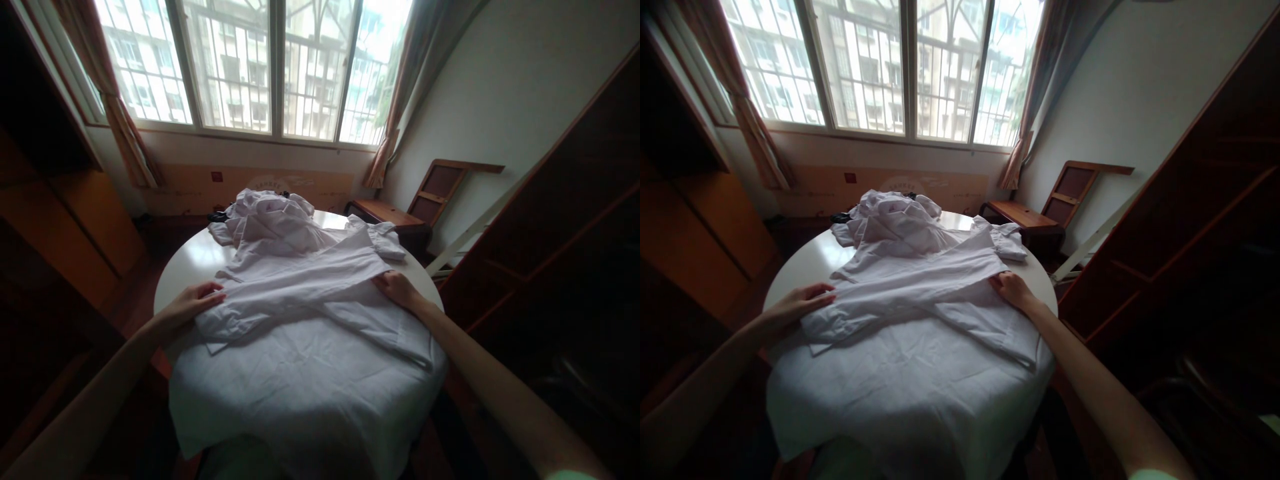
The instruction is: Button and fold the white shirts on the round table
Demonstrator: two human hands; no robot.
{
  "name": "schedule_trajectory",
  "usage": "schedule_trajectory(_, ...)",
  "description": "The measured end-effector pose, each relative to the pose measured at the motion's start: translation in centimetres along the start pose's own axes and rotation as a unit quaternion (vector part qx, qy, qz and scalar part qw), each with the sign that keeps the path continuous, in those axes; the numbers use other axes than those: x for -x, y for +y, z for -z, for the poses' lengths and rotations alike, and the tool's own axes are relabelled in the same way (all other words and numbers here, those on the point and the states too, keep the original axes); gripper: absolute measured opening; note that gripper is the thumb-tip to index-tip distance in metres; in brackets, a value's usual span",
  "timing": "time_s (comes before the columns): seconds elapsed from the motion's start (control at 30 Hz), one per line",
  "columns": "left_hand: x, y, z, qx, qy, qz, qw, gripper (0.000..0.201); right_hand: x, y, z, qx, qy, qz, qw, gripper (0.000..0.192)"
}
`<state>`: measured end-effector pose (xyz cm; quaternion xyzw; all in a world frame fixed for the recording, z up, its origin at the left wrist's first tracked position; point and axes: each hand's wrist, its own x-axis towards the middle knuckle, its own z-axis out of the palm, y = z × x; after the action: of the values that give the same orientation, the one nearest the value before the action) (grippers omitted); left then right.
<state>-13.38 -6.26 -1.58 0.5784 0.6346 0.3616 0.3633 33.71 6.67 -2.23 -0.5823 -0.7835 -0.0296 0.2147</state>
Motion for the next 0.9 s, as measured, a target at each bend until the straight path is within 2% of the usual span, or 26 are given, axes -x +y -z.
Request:
schedule_trajectory(0.07,0.4,-0.1,0.1,0.023,0.016,0.001,1.000,0.058,0.7,1.4,0.1,0.030,0.028,-0.019,0.999,0.024)
schedule_trajectory(0.13,0.9,-0.2,0.2,0.050,0.022,0.009,0.998,0.061,1.0,2.7,0.0,0.057,0.093,-0.054,0.993,0.021)
schedule_trajectory(0.2,1.4,-0.2,0.4,0.078,0.011,0.022,0.997,0.065,0.9,3.6,-0.5,0.057,0.138,-0.069,0.986,0.019)
schedule_trajectory(0.23,1.7,-0.1,0.5,0.092,0.001,0.027,0.995,0.067,0.7,3.9,-0.8,0.049,0.141,-0.065,0.987,0.023)
schedule_trajectory(0.33,2.2,0.2,0.6,0.138,-0.036,0.033,0.989,0.074,0.2,4.4,-1.5,0.023,0.093,-0.036,0.995,0.035)
schedule_trajectory(0.43,2.4,0.2,0.7,0.189,-0.059,0.039,0.979,0.075,0.1,4.4,-1.8,0.015,0.053,-0.011,0.998,0.035)
schedule_trajectory(0.6,2.4,0.1,0.7,0.257,-0.045,0.062,0.963,0.068,0.5,3.7,-1.1,0.039,0.054,-0.028,0.997,0.033)
schedule_trajectory(0.73,2.5,-0.2,0.7,0.195,-0.037,0.084,0.977,0.045,0.8,2.9,-0.6,0.108,0.087,-0.084,0.987,0.028)
schedule_trajectory(0.8,2.4,-0.4,0.6,0.139,-0.033,0.070,0.987,0.044,0.8,2.6,-0.5,0.112,0.122,-0.056,0.985,0.025)
schedule_trajectory(0.9,2.0,-0.8,0.5,0.061,-0.017,0.011,0.998,0.046,0.7,2.5,-0.5,0.106,0.155,0.004,0.982,0.020)
